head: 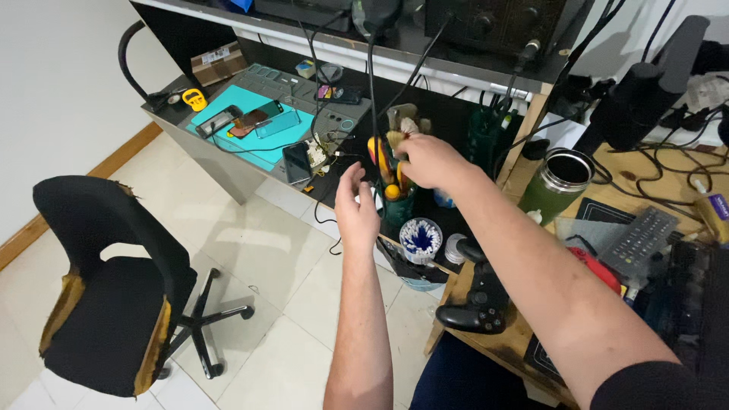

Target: The person uses a screwdriver to remove screws from the back of a black game console, then switches to a red-handled screwdriver to continue unscrewing and prying open the casing. The console is rotated and worked on from multiple angles.

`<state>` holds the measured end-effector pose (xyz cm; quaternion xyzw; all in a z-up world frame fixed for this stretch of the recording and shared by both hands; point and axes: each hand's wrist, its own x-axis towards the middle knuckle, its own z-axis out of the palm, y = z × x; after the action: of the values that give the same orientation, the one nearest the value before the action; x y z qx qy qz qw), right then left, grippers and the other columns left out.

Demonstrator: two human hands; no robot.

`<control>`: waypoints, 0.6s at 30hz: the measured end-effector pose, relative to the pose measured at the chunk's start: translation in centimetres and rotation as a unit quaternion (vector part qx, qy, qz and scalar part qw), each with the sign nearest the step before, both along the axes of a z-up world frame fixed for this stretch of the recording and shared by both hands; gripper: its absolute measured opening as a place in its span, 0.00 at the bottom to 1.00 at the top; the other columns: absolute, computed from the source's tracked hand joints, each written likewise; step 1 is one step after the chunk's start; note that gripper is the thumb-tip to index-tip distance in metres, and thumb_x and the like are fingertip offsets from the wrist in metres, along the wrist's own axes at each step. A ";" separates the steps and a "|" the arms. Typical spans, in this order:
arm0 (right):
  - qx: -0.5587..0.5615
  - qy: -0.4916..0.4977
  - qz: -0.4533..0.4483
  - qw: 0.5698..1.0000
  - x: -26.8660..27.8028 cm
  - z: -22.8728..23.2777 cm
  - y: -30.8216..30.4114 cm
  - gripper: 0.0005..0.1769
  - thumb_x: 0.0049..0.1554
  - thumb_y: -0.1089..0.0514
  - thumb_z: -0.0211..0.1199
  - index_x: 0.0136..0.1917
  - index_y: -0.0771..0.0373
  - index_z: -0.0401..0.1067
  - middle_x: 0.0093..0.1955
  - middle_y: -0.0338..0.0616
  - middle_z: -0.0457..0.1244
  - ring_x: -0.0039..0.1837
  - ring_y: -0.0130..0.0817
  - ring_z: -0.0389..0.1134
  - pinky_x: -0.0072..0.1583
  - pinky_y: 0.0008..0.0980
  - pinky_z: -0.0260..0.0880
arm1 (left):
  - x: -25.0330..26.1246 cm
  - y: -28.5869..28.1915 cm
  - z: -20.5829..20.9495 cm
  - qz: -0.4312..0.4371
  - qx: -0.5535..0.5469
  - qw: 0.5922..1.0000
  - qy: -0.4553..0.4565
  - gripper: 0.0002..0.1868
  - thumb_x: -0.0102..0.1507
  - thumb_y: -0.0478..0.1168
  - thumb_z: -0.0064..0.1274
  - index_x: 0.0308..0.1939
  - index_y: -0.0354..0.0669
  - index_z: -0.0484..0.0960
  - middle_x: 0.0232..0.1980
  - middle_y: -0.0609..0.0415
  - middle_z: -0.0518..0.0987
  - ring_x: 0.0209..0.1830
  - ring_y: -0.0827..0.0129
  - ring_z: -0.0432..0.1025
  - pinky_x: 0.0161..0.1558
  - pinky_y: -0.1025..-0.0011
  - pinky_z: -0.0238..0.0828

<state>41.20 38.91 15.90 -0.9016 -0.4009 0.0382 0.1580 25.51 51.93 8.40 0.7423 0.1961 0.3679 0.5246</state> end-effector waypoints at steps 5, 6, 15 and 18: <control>-0.040 -0.066 -0.028 0.997 0.0 -1.5 0.4 0.20 0.59 0.47 0.70 0.62 0.55 0.84 0.60 0.51 0.76 0.68 0.59 0.78 0.69 0.59 0.78 | 1.2 0.3 -0.4 0.004 0.014 1.000 0.010 0.23 0.77 0.34 0.52 0.76 0.51 0.83 0.68 0.49 0.89 0.71 0.50 0.82 0.75 0.50 0.76; -0.053 -0.096 -0.039 0.993 0.1 -2.3 0.6 0.20 0.57 0.46 0.74 0.61 0.51 0.85 0.57 0.44 0.77 0.64 0.55 0.80 0.66 0.55 0.81 | 1.1 0.5 -0.9 0.007 0.014 1.000 0.011 0.23 0.76 0.34 0.52 0.76 0.51 0.83 0.68 0.49 0.89 0.71 0.50 0.81 0.76 0.49 0.76; 0.103 -0.041 -0.062 0.992 0.0 4.3 -1.4 0.18 0.58 0.48 0.76 0.59 0.55 0.85 0.53 0.48 0.77 0.64 0.59 0.79 0.65 0.57 0.79 | -1.8 -0.4 0.3 -0.001 0.117 0.991 0.062 0.18 0.67 0.43 0.71 0.61 0.61 0.91 0.71 0.58 0.81 0.77 0.51 0.73 0.80 0.49 0.69; 0.082 -0.080 -0.073 0.991 -0.9 4.4 -0.7 0.18 0.56 0.46 0.79 0.57 0.52 0.85 0.51 0.47 0.78 0.64 0.57 0.80 0.66 0.58 0.79 | -1.6 -1.4 1.0 -0.029 0.169 0.980 0.100 0.26 0.67 0.47 0.75 0.69 0.58 0.90 0.79 0.46 0.75 0.83 0.40 0.68 0.82 0.41 0.65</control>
<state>40.29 38.19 20.31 -0.9128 -0.3468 -0.0788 0.2009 23.95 50.55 9.44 0.8587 0.1606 0.3044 0.3797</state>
